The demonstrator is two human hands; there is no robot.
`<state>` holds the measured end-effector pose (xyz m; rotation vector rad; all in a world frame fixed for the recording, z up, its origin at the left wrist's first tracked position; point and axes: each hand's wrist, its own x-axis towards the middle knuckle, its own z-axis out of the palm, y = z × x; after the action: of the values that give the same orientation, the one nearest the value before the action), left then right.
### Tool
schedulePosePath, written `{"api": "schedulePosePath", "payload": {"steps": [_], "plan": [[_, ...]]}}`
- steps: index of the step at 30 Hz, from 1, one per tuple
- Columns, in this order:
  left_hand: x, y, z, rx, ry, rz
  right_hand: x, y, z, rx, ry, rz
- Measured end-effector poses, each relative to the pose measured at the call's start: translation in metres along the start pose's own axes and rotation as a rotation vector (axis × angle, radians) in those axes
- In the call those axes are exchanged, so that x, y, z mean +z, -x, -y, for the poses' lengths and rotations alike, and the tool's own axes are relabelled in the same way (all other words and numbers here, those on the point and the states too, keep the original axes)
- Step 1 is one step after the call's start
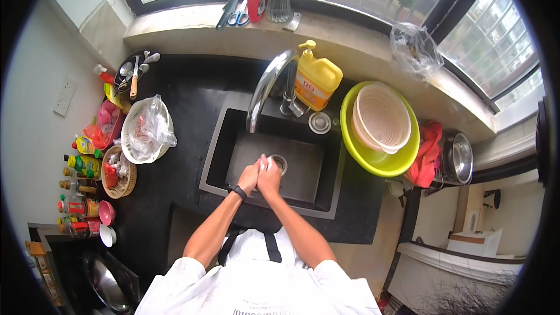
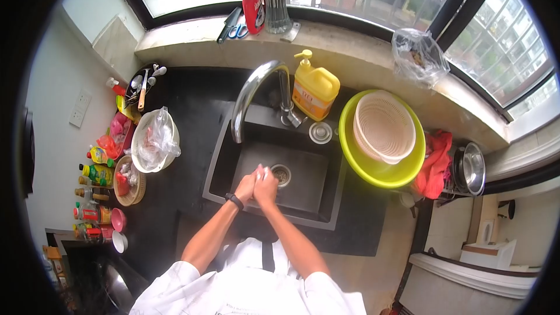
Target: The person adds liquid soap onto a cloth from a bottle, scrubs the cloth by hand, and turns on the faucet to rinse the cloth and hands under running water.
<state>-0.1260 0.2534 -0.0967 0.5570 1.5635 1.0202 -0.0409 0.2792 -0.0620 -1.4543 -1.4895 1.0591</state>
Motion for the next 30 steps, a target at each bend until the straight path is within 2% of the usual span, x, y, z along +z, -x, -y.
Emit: {"api": "schedulePosePath", "payload": {"steps": [2,3,4,6,8,9,10,11,12,13,14,15,16,18,19,20,22,24,25,26,28,29,30], "plan": [[-0.004,0.013,-0.008,-0.113,-0.062,0.186,0.001,-0.028,-0.040,0.170,-0.087,0.016],[-0.003,0.015,-0.011,-0.066,-0.198,0.232,0.002,-0.032,-0.058,0.142,-0.063,0.039],[-0.011,0.007,-0.001,-0.067,-0.208,0.235,-0.001,-0.039,-0.054,0.100,-0.045,0.056],[-0.027,-0.022,0.003,0.075,-0.140,0.033,-0.017,-0.050,-0.044,0.145,-0.015,0.131],[-0.038,0.008,-0.043,0.231,-0.153,0.059,-0.039,-0.053,-0.043,0.091,-0.144,0.096],[-0.049,0.019,-0.062,0.248,-0.306,0.073,-0.053,-0.056,-0.037,0.152,-0.349,0.146],[-0.057,0.028,-0.077,0.264,-0.465,0.092,-0.072,-0.058,-0.023,0.190,-0.339,0.186],[-0.062,0.025,-0.073,0.385,-0.350,0.096,-0.078,-0.061,-0.032,0.170,-0.339,0.181],[-0.069,0.020,-0.069,0.400,-0.356,0.096,-0.081,-0.064,-0.046,0.150,-0.336,0.175],[-0.072,0.024,-0.078,0.485,-0.488,0.064,-0.080,-0.068,-0.066,0.150,-0.333,0.170],[-0.074,0.028,-0.086,0.571,-0.618,0.029,-0.076,-0.072,-0.090,0.167,-0.353,0.055],[-0.073,0.028,-0.088,0.613,-0.597,-0.003,-0.079,-0.072,-0.090,0.184,-0.372,-0.056],[-0.075,0.028,-0.090,0.612,-0.596,-0.003,-0.084,-0.070,-0.091,0.185,-0.371,-0.056],[-0.080,0.027,-0.097,0.588,-0.700,-0.181,-0.097,-0.065,-0.089,0.241,-0.160,-0.006],[-0.078,0.026,-0.099,0.630,-0.617,-0.241,-0.104,-0.062,-0.077,0.335,-0.317,0.170],[-0.079,0.025,-0.101,0.631,-0.619,-0.244,-0.105,-0.060,-0.082,0.333,-0.320,0.172],[-0.083,0.023,-0.107,0.558,-0.581,-0.246,-0.103,-0.051,-0.089,-0.147,0.052,0.687],[-0.087,0.021,-0.112,0.579,-0.591,-0.234,-0.104,-0.037,-0.087,0.137,0.085,0.777],[-0.092,0.020,-0.116,0.546,-0.709,-0.235,-0.102,-0.032,-0.092,-0.065,0.098,0.700],[-0.097,0.020,-0.120,0.512,-0.826,-0.237,-0.105,-0.036,-0.092,-0.069,0.097,0.701],[-0.102,0.020,-0.123,0.529,-0.798,-0.224,-0.115,-0.044,-0.073,0.038,0.431,0.766],[-0.104,0.020,-0.124,0.549,-0.763,-0.247,-0.110,-0.046,-0.086,-0.022,0.520,0.640],[-0.107,0.019,-0.125,0.567,-0.726,-0.268,-0.102,-0.049,-0.109,-0.022,0.517,0.636]]}}
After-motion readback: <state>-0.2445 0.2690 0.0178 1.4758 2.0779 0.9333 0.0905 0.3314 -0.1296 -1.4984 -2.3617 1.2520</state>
